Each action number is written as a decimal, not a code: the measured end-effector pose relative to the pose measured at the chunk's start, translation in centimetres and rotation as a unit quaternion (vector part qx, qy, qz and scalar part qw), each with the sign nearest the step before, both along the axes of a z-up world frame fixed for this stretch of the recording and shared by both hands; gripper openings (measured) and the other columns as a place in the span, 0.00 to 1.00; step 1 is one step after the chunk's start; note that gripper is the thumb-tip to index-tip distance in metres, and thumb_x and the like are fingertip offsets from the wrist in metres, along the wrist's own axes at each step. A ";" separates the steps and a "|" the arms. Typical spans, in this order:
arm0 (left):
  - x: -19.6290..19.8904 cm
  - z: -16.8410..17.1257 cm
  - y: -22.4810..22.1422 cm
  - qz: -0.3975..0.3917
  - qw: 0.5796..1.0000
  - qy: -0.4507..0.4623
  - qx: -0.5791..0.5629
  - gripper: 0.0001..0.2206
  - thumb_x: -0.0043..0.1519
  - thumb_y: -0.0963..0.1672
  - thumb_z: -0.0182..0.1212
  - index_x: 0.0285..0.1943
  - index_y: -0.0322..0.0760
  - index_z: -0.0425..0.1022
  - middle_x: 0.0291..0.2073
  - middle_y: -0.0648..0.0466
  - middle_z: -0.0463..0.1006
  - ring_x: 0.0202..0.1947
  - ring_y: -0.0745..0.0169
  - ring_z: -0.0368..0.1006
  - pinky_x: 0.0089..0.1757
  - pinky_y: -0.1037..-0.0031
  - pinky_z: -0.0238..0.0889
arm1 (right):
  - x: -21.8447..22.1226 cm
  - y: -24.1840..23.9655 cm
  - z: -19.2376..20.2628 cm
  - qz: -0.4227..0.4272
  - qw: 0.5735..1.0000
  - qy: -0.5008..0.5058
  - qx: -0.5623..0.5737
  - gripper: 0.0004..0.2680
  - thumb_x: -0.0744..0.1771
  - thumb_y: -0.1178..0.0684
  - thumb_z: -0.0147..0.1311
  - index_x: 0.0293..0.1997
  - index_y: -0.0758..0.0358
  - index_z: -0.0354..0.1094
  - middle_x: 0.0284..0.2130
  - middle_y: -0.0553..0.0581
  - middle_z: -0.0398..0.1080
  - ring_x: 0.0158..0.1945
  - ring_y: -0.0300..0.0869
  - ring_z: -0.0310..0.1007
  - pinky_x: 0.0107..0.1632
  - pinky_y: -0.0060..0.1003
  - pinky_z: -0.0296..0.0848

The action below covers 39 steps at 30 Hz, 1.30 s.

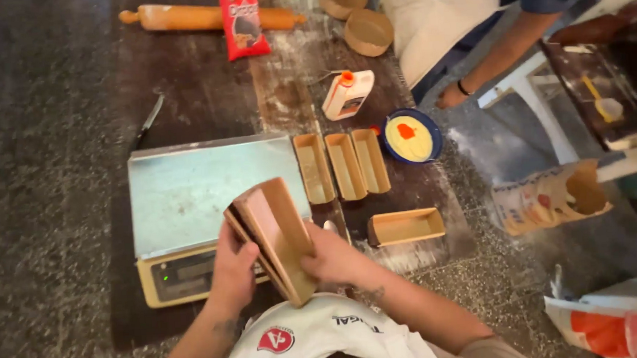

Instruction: Filling pre-formed pie crusts with a yellow custard-like filling using a spoon and a digital scale for portion control.

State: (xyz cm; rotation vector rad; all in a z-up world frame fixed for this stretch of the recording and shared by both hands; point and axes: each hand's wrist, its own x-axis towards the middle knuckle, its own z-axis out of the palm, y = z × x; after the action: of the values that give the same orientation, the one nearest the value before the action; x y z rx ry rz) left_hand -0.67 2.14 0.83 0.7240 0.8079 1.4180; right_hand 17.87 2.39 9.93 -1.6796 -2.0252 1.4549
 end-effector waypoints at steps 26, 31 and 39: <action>-15.1 3.7 -2.3 0.153 0.953 0.196 -0.174 0.21 0.60 0.40 0.54 0.65 0.39 0.74 0.64 0.52 0.75 0.62 0.62 0.70 0.60 0.70 0.62 | -8.9 0.5 -0.2 0.053 0.997 0.003 0.061 0.16 0.63 0.52 0.46 0.55 0.52 0.74 0.49 0.51 0.77 0.52 0.41 0.73 0.53 0.38 0.70; -15.9 4.3 -3.9 0.222 0.939 0.138 -0.222 0.22 0.61 0.39 0.52 0.67 0.38 0.69 0.64 0.50 0.74 0.63 0.63 0.69 0.61 0.71 0.61 | -5.0 11.9 -7.9 -0.080 0.991 -0.028 0.100 0.05 0.63 0.56 0.47 0.31 0.54 0.71 0.29 0.50 0.75 0.34 0.40 0.74 0.39 0.39 0.71; -17.4 -2.2 -9.3 0.352 0.869 0.193 -0.289 0.09 0.66 0.37 0.52 0.48 0.26 0.78 0.42 0.41 0.81 0.44 0.56 0.77 0.47 0.69 0.73 | -2.8 38.7 -15.5 -0.206 0.946 -0.121 0.221 0.14 0.58 0.56 0.48 0.42 0.60 0.79 0.36 0.62 0.79 0.38 0.52 0.80 0.41 0.46 0.77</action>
State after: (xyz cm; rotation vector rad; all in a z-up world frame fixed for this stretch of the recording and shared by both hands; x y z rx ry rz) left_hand -18.03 -7.13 -1.35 0.2293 1.8580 1.5410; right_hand 15.10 41.05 -5.56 -1.9766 -1.7709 0.6332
